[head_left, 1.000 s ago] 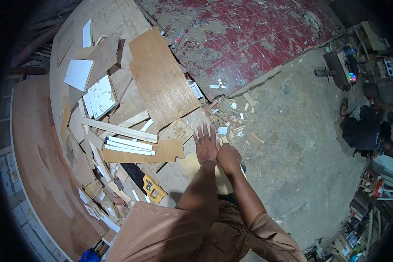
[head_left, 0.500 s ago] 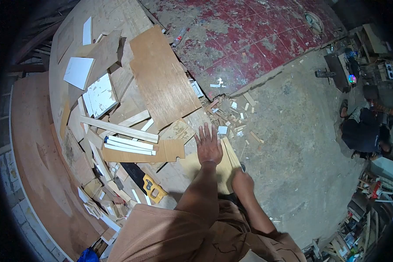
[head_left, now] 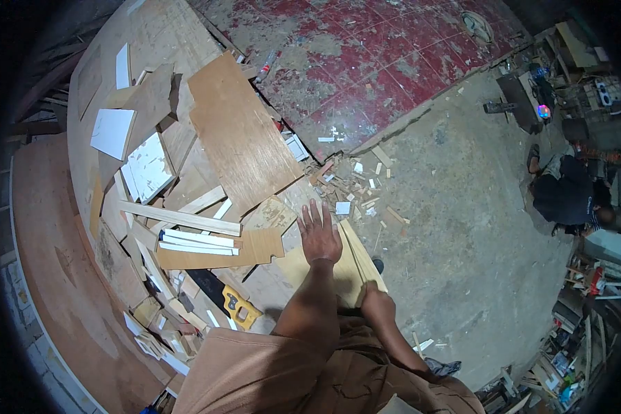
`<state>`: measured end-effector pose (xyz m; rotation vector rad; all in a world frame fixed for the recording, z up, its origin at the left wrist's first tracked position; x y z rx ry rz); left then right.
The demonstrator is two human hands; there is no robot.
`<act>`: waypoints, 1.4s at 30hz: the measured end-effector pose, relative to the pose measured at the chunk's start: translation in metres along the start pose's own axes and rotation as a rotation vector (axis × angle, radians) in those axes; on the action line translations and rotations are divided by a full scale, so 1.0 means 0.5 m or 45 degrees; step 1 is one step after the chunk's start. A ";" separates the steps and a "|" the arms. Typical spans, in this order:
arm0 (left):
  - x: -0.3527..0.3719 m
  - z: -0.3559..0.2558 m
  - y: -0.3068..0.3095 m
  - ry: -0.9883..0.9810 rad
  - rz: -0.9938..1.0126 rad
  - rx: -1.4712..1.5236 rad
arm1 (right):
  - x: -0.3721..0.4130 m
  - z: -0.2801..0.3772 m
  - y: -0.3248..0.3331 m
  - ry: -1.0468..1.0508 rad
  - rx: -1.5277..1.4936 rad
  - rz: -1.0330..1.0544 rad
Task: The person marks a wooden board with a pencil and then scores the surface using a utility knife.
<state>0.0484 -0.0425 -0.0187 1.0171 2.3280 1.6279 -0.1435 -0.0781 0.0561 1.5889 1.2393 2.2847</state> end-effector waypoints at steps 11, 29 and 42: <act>0.000 0.006 -0.010 0.029 0.031 -0.029 | -0.213 0.130 0.043 0.131 -0.056 -0.164; -0.005 0.002 -0.003 0.016 0.005 -0.048 | -0.142 0.071 -0.030 0.545 0.058 -0.219; 0.002 -0.001 -0.003 0.002 -0.013 -0.070 | 0.047 -0.007 0.096 -0.034 -0.048 0.116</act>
Point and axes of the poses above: each hand's wrist, its own x-axis away from the middle knuckle, its own y-axis out of the back of the hand, z = x × y, the point moved 5 cm from there along -x, towards the middle knuckle, and after that the axes turned 12 degrees about x, right-handed, at the moved point
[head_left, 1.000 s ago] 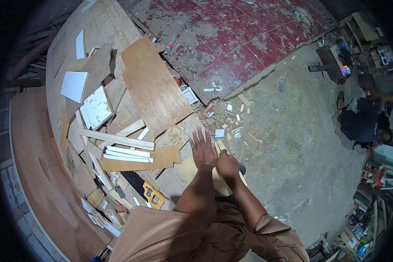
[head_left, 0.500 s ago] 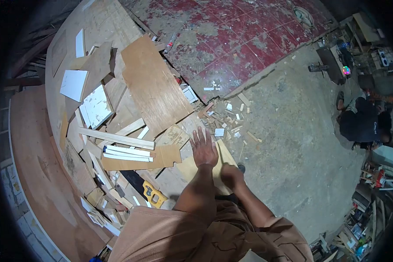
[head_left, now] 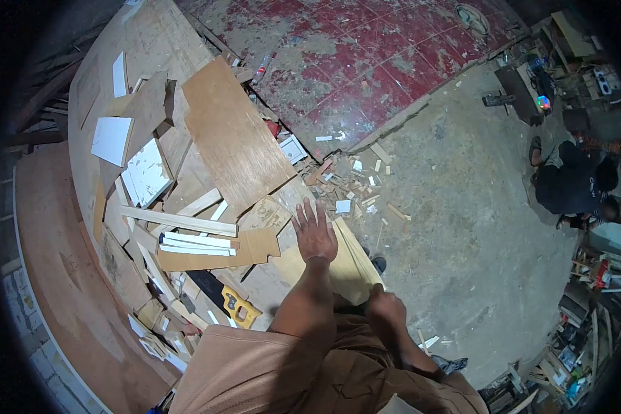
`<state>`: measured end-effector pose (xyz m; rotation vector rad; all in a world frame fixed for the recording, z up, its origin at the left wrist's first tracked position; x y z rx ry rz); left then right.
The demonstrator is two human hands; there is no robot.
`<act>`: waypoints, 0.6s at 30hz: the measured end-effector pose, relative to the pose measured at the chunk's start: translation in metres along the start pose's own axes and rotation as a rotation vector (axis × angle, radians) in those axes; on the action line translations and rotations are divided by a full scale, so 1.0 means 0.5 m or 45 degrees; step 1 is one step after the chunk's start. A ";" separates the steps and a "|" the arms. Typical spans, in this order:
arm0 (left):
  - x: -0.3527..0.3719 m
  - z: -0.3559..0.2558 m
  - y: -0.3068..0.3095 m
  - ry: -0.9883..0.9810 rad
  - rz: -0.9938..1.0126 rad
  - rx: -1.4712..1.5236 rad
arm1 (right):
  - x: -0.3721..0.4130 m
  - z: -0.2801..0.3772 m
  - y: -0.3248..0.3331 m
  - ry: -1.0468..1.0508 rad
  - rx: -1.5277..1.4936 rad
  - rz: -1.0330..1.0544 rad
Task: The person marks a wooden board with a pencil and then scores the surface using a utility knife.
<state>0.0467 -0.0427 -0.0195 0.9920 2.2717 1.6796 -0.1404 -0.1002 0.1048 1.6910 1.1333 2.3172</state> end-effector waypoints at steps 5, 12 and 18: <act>-0.004 -0.002 -0.003 0.045 0.040 -0.053 | -0.137 0.109 -0.009 0.491 0.293 -0.511; -0.009 0.006 -0.016 0.070 0.090 -0.021 | -0.192 0.143 -0.021 0.425 0.405 -0.692; -0.002 0.000 -0.006 0.048 0.049 -0.056 | -0.048 0.047 -0.031 0.063 0.181 -0.191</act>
Point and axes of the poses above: each hand's wrist, its own x-axis away from the middle knuckle, its own y-axis out of the back of the hand, z = x × y, the point moved 5 cm from there along -x, towards the middle knuckle, and after that the axes turned 12 degrees about x, right-handed, at the moved point
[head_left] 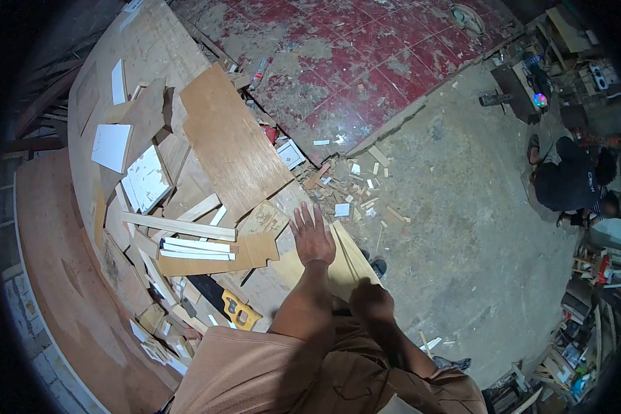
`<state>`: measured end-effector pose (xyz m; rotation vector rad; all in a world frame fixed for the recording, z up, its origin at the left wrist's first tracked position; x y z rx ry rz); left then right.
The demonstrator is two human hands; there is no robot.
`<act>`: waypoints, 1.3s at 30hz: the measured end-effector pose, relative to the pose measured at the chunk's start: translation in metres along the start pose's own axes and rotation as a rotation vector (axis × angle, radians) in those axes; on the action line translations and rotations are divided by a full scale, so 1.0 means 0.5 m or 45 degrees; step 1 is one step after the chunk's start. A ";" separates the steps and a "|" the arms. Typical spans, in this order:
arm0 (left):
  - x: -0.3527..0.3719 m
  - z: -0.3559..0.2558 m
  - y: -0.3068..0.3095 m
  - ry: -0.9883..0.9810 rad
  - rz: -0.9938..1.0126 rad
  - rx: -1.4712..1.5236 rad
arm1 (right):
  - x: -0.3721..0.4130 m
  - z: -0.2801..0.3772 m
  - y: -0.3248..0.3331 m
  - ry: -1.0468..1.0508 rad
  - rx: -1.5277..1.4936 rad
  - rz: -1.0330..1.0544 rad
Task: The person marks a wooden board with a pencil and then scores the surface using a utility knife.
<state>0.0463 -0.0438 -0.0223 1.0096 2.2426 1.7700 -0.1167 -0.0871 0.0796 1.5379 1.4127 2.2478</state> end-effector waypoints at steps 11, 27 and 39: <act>-0.011 0.007 -0.002 0.016 0.100 0.100 | -0.192 0.116 -0.008 0.480 0.069 -0.722; 0.001 -0.001 0.005 -0.070 -0.043 0.104 | -0.123 0.045 -0.044 0.248 -0.066 -0.189; 0.004 -0.001 0.007 -0.025 -0.034 0.037 | -0.161 0.033 -0.053 0.128 -0.160 -0.038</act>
Point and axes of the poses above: each hand's wrist, its own x-axis away from the middle knuckle, its own y-axis out of the back of the hand, z = x × y, the point moved 5 cm from there along -x, towards the middle knuckle, and after that the axes turned 12 degrees about x, right-handed, at the moved point
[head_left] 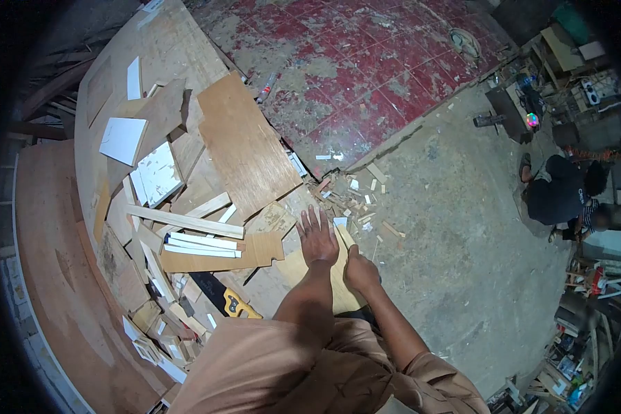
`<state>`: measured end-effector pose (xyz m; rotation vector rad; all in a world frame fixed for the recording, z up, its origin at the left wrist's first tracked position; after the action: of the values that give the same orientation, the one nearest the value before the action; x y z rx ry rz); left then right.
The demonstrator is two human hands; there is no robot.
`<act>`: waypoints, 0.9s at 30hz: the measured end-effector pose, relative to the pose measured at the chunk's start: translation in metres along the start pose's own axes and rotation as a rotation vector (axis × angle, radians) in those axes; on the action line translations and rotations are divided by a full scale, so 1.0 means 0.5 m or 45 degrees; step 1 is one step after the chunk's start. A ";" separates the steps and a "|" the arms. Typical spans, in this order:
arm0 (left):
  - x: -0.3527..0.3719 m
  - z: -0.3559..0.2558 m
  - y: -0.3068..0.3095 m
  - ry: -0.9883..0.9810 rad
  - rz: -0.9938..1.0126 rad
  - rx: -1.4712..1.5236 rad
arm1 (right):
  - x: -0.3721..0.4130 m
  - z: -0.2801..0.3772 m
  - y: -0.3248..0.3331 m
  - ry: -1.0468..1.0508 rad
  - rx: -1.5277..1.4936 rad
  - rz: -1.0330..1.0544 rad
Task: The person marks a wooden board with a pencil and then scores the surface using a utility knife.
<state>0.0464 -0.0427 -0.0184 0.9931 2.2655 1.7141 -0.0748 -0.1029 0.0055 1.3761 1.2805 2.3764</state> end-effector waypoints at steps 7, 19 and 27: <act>0.012 0.003 0.005 -0.088 -0.198 0.109 | 0.005 0.005 -0.018 0.167 -0.058 -0.200; 0.134 0.023 0.002 -0.108 -0.357 0.202 | 0.015 -0.012 -0.022 0.321 0.082 -0.063; 0.358 0.040 -0.009 0.326 -0.266 0.075 | 0.059 -0.031 -0.042 0.388 0.109 -0.009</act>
<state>-0.0847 0.0748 0.0201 0.5464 2.4832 1.7806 -0.1098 -0.0852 0.0065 1.0539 1.4698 2.6308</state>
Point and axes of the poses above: each hand's wrist, its own x-axis away from the middle knuckle, its own y-axis out of the back of the hand, z = x × y, the point moved 5 cm from there along -x, towards the middle knuckle, and after that the axes turned 12 degrees about x, right-handed, at the moved point
